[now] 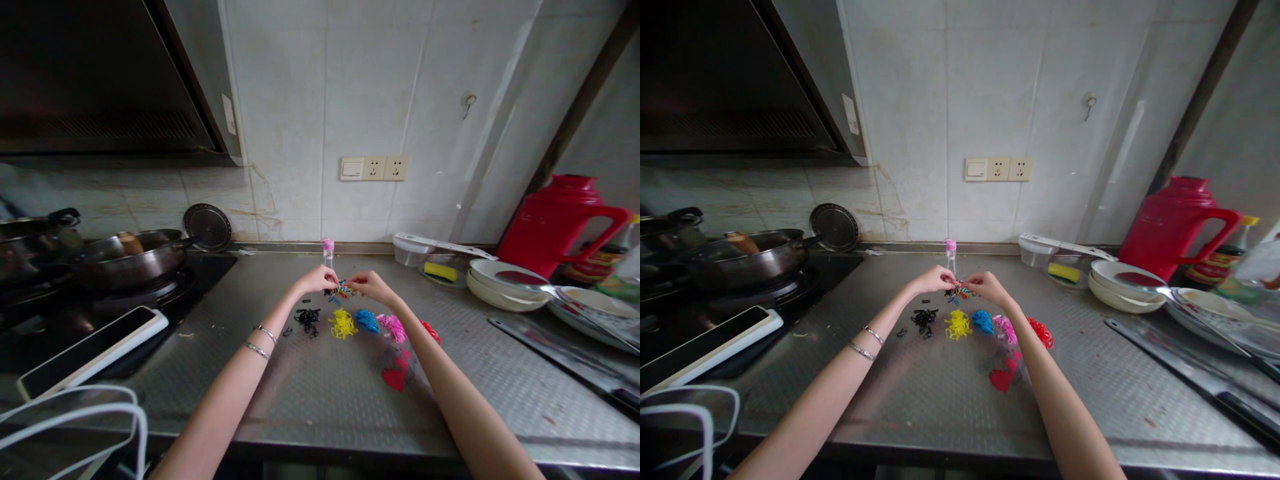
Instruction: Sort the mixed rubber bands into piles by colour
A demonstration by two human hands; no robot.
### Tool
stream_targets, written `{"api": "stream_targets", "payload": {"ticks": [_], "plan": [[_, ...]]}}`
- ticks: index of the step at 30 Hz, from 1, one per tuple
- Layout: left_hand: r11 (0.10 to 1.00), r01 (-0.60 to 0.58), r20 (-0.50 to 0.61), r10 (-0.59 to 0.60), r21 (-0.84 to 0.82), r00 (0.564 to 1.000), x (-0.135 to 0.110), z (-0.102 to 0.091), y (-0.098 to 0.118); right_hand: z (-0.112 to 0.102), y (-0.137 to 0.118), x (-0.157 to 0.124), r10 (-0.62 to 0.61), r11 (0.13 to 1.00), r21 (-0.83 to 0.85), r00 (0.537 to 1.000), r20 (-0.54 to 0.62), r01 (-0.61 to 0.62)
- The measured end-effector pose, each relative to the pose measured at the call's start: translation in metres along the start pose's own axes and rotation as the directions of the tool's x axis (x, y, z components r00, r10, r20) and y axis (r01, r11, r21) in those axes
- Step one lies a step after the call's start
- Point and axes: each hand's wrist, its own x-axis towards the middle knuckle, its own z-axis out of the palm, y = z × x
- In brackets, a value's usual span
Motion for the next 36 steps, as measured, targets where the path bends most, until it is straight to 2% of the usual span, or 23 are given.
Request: {"api": "stream_targets", "payload": {"ticks": [5,10,13,16,20,25,30,36], "plan": [[0.987,0.046,-0.007,-0.045,0.156,0.999,-0.006,0.011,-0.011,-0.029,0.006,-0.013,0.061,0.998,-0.017,0.996,-0.071,-0.063],[0.962,0.046,-0.007,-0.046,0.268,0.999,-0.014,0.029,-0.023,-0.076,0.025,-0.051,0.077,0.957,-0.272,0.993,-0.094,-0.1],[0.95,0.066,-0.009,-0.066,0.306,0.998,-0.016,0.034,-0.028,-0.102,0.039,-0.078,0.147,0.911,-0.386,0.989,-0.032,-0.148],[0.931,0.084,-0.035,-0.077,0.355,0.996,-0.018,0.036,-0.03,-0.115,0.05,-0.1,0.247,0.884,-0.42,0.967,0.054,-0.203],[0.922,0.082,-0.051,-0.068,0.38,0.996,-0.021,0.037,-0.027,-0.115,0.057,-0.115,0.331,0.866,-0.427,0.939,0.098,-0.26],[0.911,0.103,-0.09,-0.073,0.399,0.993,-0.026,0.04,-0.023,-0.113,0.054,-0.119,0.344,0.849,-0.44,0.938,0.04,-0.292],[0.905,0.139,-0.157,-0.081,0.402,0.984,-0.03,0.045,-0.019,-0.107,0.048,-0.113,0.285,0.857,-0.445,0.959,-0.01,-0.259],[0.891,0.199,-0.227,-0.112,0.409,0.967,-0.034,0.043,-0.009,-0.082,0.033,-0.098,0.18,0.882,-0.445,0.984,0.019,-0.153]]}}
